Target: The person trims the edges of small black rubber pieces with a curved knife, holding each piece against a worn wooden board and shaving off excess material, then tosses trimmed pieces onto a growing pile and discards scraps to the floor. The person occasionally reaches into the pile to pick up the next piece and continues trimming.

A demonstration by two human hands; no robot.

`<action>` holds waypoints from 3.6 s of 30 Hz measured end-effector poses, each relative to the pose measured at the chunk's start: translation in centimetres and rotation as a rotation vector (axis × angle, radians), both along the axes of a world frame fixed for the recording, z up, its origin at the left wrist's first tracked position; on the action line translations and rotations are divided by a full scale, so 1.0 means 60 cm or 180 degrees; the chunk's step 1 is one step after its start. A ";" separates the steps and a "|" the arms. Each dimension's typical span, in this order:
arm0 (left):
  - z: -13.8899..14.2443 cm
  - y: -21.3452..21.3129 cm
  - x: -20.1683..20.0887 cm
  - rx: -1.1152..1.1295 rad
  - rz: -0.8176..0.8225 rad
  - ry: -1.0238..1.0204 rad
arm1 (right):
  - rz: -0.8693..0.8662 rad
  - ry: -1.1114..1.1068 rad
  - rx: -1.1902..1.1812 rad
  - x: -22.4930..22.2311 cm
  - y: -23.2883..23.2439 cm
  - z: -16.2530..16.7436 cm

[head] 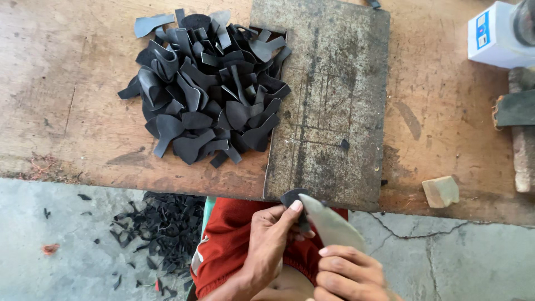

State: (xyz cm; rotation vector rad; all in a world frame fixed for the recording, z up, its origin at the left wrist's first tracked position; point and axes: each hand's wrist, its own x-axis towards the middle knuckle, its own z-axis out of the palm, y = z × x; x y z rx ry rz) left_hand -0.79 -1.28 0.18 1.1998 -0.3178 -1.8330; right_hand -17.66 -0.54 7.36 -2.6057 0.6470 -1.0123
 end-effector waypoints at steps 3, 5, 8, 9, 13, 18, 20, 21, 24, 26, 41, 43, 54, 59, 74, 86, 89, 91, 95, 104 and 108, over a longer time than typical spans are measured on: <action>-0.005 -0.003 -0.002 -0.0166 -0.0129 -0.0298 | 0.0115 0.0016 -0.0104 0.006 -0.009 -0.010; -0.008 -0.004 -0.003 -0.0265 -0.0244 -0.0479 | 0.0154 -0.0022 -0.0159 0.009 -0.014 -0.015; -0.013 -0.003 -0.005 -0.0389 -0.0334 -0.0538 | 0.0131 -0.0038 -0.0149 0.011 -0.014 -0.017; -0.014 -0.002 -0.009 -0.0403 -0.0316 -0.0450 | 0.0119 -0.0036 -0.0131 0.012 -0.013 -0.016; -0.014 -0.003 -0.014 -0.0469 -0.0300 -0.0268 | 0.0149 0.0004 -0.0067 0.011 -0.011 -0.008; -0.009 -0.005 -0.019 -0.0394 -0.0270 -0.0220 | 0.0130 0.0129 0.0022 0.013 -0.009 0.002; -0.007 -0.006 -0.019 -0.0376 -0.0294 -0.0197 | 0.0120 0.0143 0.0036 0.014 -0.008 0.004; -0.007 -0.008 -0.019 -0.0351 -0.0315 -0.0190 | 0.0095 0.0132 0.0029 0.014 -0.007 0.004; -0.006 -0.010 -0.019 -0.0168 -0.0320 -0.0211 | 0.0013 0.0104 -0.0077 0.019 -0.004 0.001; -0.005 -0.010 -0.019 -0.0159 -0.0281 -0.0180 | -0.0062 0.0131 -0.0112 0.024 -0.001 -0.002; -0.011 -0.005 -0.017 -0.0438 -0.0250 -0.0262 | -0.0092 0.0133 -0.0106 0.023 0.000 -0.010; -0.012 -0.006 -0.020 -0.0347 -0.0293 -0.0294 | -0.0075 0.0122 -0.0182 0.024 -0.002 -0.011; -0.016 0.004 0.000 -0.0475 -0.0401 -0.0191 | 0.0060 0.0075 0.0041 0.020 0.014 -0.016; -0.012 -0.002 -0.011 -0.0417 -0.0224 -0.0205 | -0.0023 0.0060 0.0006 0.020 0.009 -0.014; -0.006 -0.002 -0.015 -0.0533 -0.0292 -0.0314 | 0.0053 0.0043 -0.0018 0.016 0.001 -0.016; -0.018 0.011 -0.011 -0.0871 -0.0228 -0.0014 | 0.0421 0.0012 0.0017 0.032 -0.028 -0.025; -0.018 0.016 -0.007 -0.0777 -0.0239 0.0081 | 0.0502 -0.0108 0.0002 0.038 -0.037 -0.032; -0.017 0.020 -0.004 -0.0684 -0.0228 0.0341 | 0.0571 -0.0124 0.0008 0.044 -0.044 -0.035; -0.022 0.020 -0.005 -0.0678 -0.0112 0.0327 | 0.0737 -0.0288 0.0035 0.049 -0.057 -0.041; -0.033 0.016 -0.016 -0.0509 -0.0289 -0.0477 | 0.0376 0.0018 0.0097 0.000 -0.016 -0.009; -0.036 0.011 -0.011 -0.0841 -0.0309 -0.0318 | 0.0399 0.0117 0.0115 0.006 -0.019 -0.014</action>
